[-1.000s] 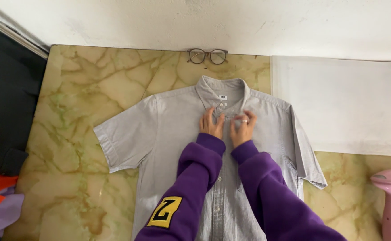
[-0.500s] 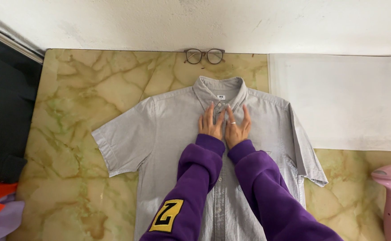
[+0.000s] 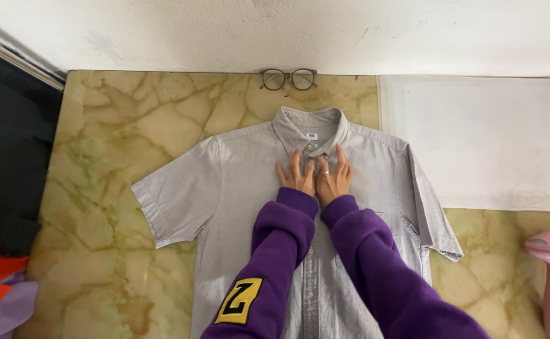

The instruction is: The person closes a shipping box, moves it to a stack, and then retrieves a shirt from a rack to lay it flat on a table for folding.

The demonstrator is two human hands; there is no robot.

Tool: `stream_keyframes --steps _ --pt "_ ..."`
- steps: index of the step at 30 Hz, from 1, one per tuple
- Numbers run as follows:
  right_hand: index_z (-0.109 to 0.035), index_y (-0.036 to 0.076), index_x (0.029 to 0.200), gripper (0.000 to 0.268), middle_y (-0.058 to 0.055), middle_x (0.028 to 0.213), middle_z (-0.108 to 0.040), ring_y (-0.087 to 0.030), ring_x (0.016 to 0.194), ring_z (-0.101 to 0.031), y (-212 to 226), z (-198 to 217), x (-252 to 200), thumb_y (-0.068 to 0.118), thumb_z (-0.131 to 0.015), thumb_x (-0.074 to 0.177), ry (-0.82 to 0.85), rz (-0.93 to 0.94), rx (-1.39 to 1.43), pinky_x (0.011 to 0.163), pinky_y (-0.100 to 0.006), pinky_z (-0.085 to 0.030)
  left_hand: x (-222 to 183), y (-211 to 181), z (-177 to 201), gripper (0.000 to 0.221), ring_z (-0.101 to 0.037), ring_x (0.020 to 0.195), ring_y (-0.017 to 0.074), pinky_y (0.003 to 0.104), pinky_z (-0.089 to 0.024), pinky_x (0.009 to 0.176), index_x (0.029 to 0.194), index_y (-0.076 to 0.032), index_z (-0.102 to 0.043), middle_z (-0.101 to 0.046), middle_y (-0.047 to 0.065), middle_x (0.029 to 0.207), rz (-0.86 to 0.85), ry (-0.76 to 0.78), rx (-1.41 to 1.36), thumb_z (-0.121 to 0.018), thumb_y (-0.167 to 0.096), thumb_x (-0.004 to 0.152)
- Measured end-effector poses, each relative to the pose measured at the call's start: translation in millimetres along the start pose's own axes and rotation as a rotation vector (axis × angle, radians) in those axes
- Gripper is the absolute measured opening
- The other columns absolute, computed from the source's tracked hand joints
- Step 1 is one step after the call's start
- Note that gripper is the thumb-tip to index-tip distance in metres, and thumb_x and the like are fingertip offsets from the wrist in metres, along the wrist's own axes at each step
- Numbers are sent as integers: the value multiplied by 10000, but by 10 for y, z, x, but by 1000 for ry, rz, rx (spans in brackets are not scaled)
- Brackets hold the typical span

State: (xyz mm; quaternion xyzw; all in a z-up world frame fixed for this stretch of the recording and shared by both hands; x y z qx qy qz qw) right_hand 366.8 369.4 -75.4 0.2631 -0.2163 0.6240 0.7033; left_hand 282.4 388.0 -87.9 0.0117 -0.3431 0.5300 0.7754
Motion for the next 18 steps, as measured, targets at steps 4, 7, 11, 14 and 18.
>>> stream_keyframes --steps 4,7,11,14,18 --pt "-464 349 1201 445 -147 1361 -271 -300 1188 -393 28 29 146 193 -482 784 37 64 -59 874 -423 -339 65 -34 135 298 -323 1266 257 598 -167 1000 1128 -235 -462 -221 91 1385 40 50 27 -515 -194 838" --pt "-510 371 1154 407 -103 1405 -243 -306 1236 -329 -15 -104 193 250 -503 765 160 47 -82 888 -441 -324 97 5 87 343 -278 1290 256 573 -140 1008 1218 -282 -444 -201 77 1420 87 103 73 -431 -304 876" --pt "-535 335 1140 489 -91 1427 -173 -351 1238 -302 -107 -224 241 247 -615 665 386 -41 43 920 -477 -350 76 48 -53 416 -94 1338 260 575 -13 1022 1333 -289 -282 -68 -18 1465 87 361 106 -268 -356 923" --pt "-481 190 1141 482 -180 1382 -204 -413 1172 -371 -164 -274 91 210 -614 678 368 -43 219 905 -480 -382 67 42 -82 451 -22 1344 274 589 27 1018 1370 -267 -198 -41 -100 1466 75 492 95 -235 -339 926" --pt "-132 110 1376 630 -132 1433 -162 -347 1297 -191 -82 -169 -94 109 -388 800 534 -56 156 1010 -534 -185 90 70 -129 466 -43 1333 298 617 -15 1009 1374 -265 -172 -30 -143 1455 66 519 120 -210 -376 923"
Point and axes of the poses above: each hand's wrist, its own x-axis towards the middle knuckle, its own z-axis out of the back of the hand, y = z × x, the point moved 6 cm from there along x, towards the middle knuckle
